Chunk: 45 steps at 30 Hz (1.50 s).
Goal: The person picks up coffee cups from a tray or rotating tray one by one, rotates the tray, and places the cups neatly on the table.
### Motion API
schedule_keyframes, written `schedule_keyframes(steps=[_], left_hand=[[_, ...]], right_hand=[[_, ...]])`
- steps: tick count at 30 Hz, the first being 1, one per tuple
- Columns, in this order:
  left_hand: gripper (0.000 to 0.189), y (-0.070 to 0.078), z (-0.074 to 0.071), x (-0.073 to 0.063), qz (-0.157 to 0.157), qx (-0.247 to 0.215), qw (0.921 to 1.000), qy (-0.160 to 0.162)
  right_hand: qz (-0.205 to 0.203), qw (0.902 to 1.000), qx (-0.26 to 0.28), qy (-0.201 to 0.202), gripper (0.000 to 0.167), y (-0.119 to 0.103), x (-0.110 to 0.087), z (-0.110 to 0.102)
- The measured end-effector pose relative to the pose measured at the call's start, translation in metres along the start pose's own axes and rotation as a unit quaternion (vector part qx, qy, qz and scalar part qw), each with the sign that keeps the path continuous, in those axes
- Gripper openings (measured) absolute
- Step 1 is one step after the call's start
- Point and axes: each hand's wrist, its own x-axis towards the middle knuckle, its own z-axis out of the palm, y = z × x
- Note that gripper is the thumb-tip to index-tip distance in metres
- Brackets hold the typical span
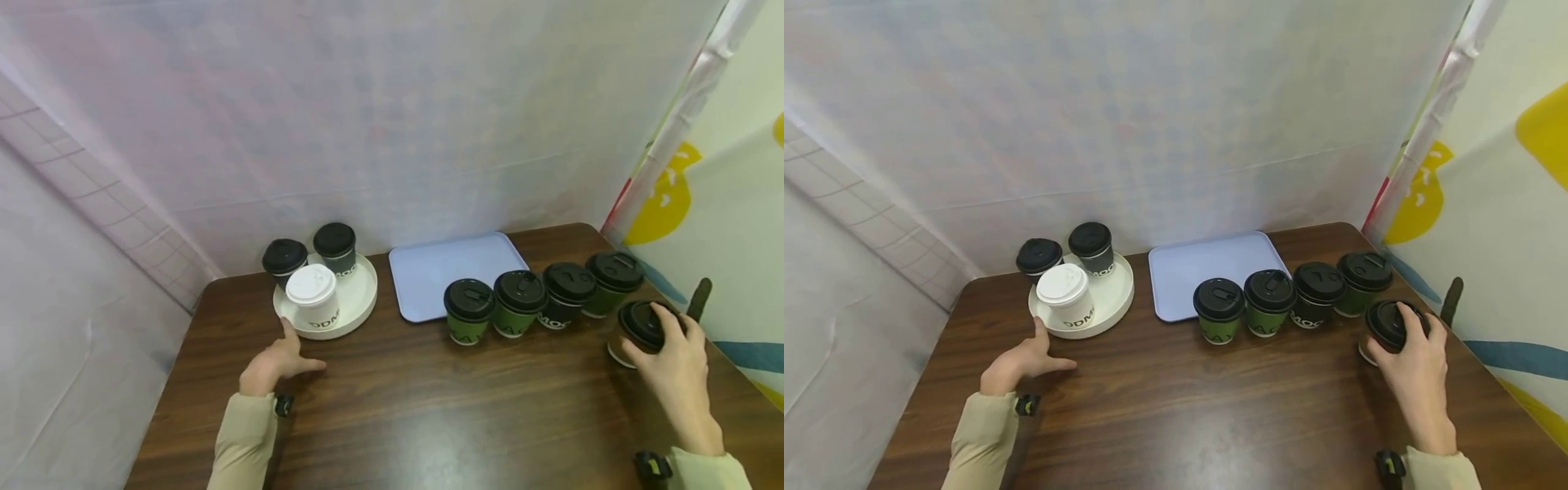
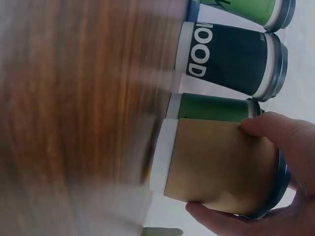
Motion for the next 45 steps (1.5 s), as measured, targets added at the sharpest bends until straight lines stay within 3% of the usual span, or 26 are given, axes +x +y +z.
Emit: schedule_keyframes(steps=[13, 28, 34, 38, 40, 42, 44, 45], left_hand=[[0.134, -0.001, 0.002, 0.002, 0.003, 0.004, 1.0, 0.004], [0.135, -0.004, 0.003, 0.002, 0.007, 0.002, 0.9999, 0.012], [0.134, -0.001, 0.004, 0.001, 0.01, -0.013, 0.9998, 0.008], [0.134, 0.0, 0.003, -0.001, 0.008, -0.021, 0.9997, 0.009], [0.134, -0.001, 0.002, -0.002, 0.007, -0.022, 0.9997, 0.009], [0.134, -0.001, 0.0, -0.003, 0.007, -0.022, 0.9997, 0.009], [0.134, -0.002, -0.002, -0.004, 0.007, -0.022, 0.9997, 0.009], [0.133, -0.002, -0.004, -0.004, 0.006, -0.024, 0.9997, 0.008]], right_hand=[[-0.009, 0.9999, 0.005, 0.007, 0.082, 0.006, 0.006, 0.002], [-0.014, 0.9997, -0.007, -0.02, 0.081, 0.008, 0.009, 0.002], [0.002, 0.9992, -0.018, -0.035, 0.092, 0.011, 0.004, -0.001], [0.021, 0.9985, -0.036, -0.036, 0.102, 0.002, -0.003, -0.008], [0.008, 0.9992, -0.038, -0.005, 0.098, -0.008, -0.008, -0.011], [-0.031, 0.9979, -0.025, 0.05, 0.095, -0.022, -0.014, -0.015], [-0.099, 0.9873, 0.008, 0.124, 0.094, -0.039, -0.019, -0.015], [-0.138, 0.9765, 0.029, 0.162, 0.095, -0.05, -0.021, -0.015]])
